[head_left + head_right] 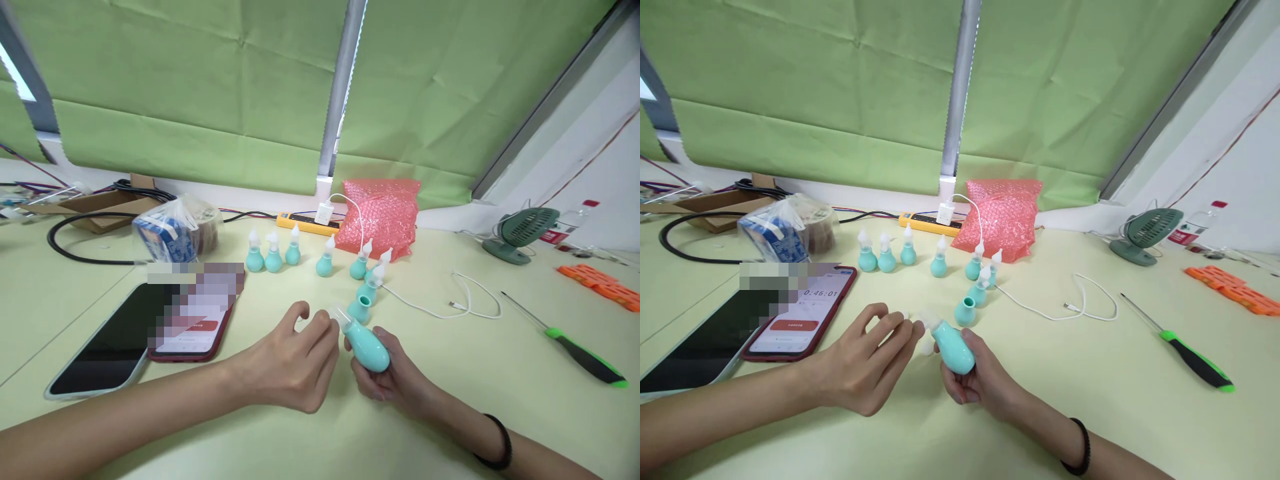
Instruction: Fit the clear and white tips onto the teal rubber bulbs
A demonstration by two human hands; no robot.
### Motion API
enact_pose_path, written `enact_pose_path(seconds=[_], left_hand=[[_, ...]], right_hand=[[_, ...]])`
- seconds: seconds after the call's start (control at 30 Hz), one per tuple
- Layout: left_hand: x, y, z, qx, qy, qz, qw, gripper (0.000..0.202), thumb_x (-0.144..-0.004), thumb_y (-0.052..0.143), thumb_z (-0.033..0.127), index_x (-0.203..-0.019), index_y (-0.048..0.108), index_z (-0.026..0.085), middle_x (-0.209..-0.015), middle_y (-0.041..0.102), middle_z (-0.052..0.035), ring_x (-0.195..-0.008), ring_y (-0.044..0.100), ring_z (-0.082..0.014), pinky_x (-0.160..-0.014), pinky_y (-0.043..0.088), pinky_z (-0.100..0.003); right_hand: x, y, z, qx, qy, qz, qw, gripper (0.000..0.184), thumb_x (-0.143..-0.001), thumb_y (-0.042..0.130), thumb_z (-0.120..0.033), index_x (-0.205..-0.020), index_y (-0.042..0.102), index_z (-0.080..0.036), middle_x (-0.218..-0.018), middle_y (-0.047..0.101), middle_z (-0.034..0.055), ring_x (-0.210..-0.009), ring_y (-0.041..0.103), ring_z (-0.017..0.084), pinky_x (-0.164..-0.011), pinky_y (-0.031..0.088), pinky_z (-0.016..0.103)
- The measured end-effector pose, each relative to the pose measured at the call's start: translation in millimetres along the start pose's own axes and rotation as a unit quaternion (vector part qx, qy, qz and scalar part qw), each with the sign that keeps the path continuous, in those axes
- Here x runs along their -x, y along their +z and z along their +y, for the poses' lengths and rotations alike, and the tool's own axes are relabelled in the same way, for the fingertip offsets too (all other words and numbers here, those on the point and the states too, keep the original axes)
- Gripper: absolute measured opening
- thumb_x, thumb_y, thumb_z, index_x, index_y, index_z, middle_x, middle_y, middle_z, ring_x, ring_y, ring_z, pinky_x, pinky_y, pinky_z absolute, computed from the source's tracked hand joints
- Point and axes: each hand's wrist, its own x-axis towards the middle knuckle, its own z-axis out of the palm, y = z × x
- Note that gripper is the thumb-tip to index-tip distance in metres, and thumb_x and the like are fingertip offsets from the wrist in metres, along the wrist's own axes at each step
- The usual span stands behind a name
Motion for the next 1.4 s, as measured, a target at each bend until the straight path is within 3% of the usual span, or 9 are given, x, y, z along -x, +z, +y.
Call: enact_pose_path(seconds=[0.2, 0.5, 0.63, 0.77, 0.9, 1.1, 1.23, 1.4], left_hand=[[0.4, -0.2, 4.1, -0.055, 0.015, 0.028, 0.998, 0.019, -0.071, 0.04, 0.007, -0.067, 0.059, 0.005, -0.064, 0.057, -0.014, -0.064, 0.048, -0.0236, -0.049, 0.035, -0.036], [7.0, 15.5, 1.3, -0.043, -0.01, -0.025, 0.999, 0.02, -0.075, 0.036, 0.004, -0.077, 0.056, 0.003, -0.062, 0.054, -0.0098, -0.06, 0.048, -0.0207, -0.051, 0.038, -0.034], [6.7, 15.3, 0.2, -0.007, -0.018, -0.022, 1.0, 0.018, -0.076, 0.037, 0.004, -0.075, 0.055, 0.003, -0.06, 0.051, -0.0089, -0.06, 0.046, -0.0199, -0.052, 0.037, -0.033], [5.3, 17.5, -9.3, 0.059, -0.093, -0.13, 0.985, 0.019, -0.077, 0.039, 0.003, -0.069, 0.055, 0.008, -0.063, 0.05, -0.0078, -0.064, 0.042, -0.0191, -0.053, 0.037, -0.03], [7.4, 25.3, -22.8, 0.133, -0.226, -0.24, 0.935, 0.019, -0.08, 0.043, 0.007, -0.069, 0.058, 0.01, -0.071, 0.049, -0.0079, -0.072, 0.041, -0.0187, -0.06, 0.039, -0.029], [12.7, 30.1, -27.0, 0.209, -0.287, -0.299, 0.886, 0.018, -0.08, 0.044, 0.009, -0.074, 0.061, 0.012, -0.078, 0.049, -0.0079, -0.08, 0.04, -0.0191, -0.066, 0.039, -0.029], [12.6, 30.3, -28.6, 0.226, -0.287, -0.291, 0.885, 0.022, -0.083, 0.04, 0.012, -0.075, 0.06, 0.012, -0.077, 0.049, -0.0076, -0.078, 0.04, -0.0188, -0.066, 0.038, -0.03], [3.9, 17.8, -25.9, 0.264, -0.287, -0.185, 0.902, 0.029, -0.088, 0.028, 0.023, -0.087, 0.055, 0.011, -0.075, 0.053, -0.0059, -0.073, 0.043, -0.0171, -0.068, 0.038, -0.031]], right_hand=[[3.5, 3.1, 1.6, 0.013, -0.014, -0.005, 1.0, 0.047, -0.078, 0.023, -0.056, -0.084, 0.045, -0.015, -0.037, 0.039, -0.0065, -0.031, 0.02, 0.006, -0.036, 0.014, 0.02], [-3.4, 5.2, -6.3, -0.101, 0.009, 0.009, 0.995, 0.04, -0.081, 0.026, -0.051, -0.073, 0.046, -0.017, -0.037, 0.032, -0.0083, -0.035, 0.015, 0.006, -0.04, 0.015, 0.021], [-5.0, -3.2, -16.9, -0.123, -0.041, 0.039, 0.991, 0.033, -0.081, 0.03, -0.048, -0.078, 0.045, -0.02, -0.041, 0.03, -0.0088, -0.037, 0.012, 0.007, -0.04, 0.013, 0.021], [-6.3, -10.6, -15.2, -0.079, -0.083, 0.036, 0.993, 0.037, -0.082, 0.026, -0.048, -0.079, 0.046, -0.018, -0.039, 0.031, -0.0078, -0.039, 0.014, 0.008, -0.042, 0.015, 0.022], [-8.7, -10.2, -6.6, -0.032, -0.072, 0.041, 0.996, 0.037, -0.081, 0.025, -0.047, -0.079, 0.046, -0.017, -0.038, 0.032, -0.0074, -0.039, 0.016, 0.008, -0.044, 0.017, 0.022], [-13.1, -12.3, -4.2, 0.0, -0.068, 0.051, 0.996, 0.036, -0.081, 0.023, -0.046, -0.078, 0.045, -0.017, -0.038, 0.032, -0.0074, -0.039, 0.017, 0.009, -0.044, 0.017, 0.022], [-14.5, -12.6, -3.4, 0.044, -0.086, 0.045, 0.994, 0.034, -0.08, 0.026, -0.046, -0.077, 0.043, -0.017, -0.038, 0.033, -0.0075, -0.038, 0.02, 0.009, -0.043, 0.018, 0.022], [-8.8, -11.0, -0.3, 0.116, -0.116, 0.038, 0.986, 0.027, -0.074, 0.039, -0.043, -0.08, 0.041, -0.017, -0.045, 0.046, -0.0036, -0.039, 0.029, 0.009, -0.042, 0.021, 0.021]])
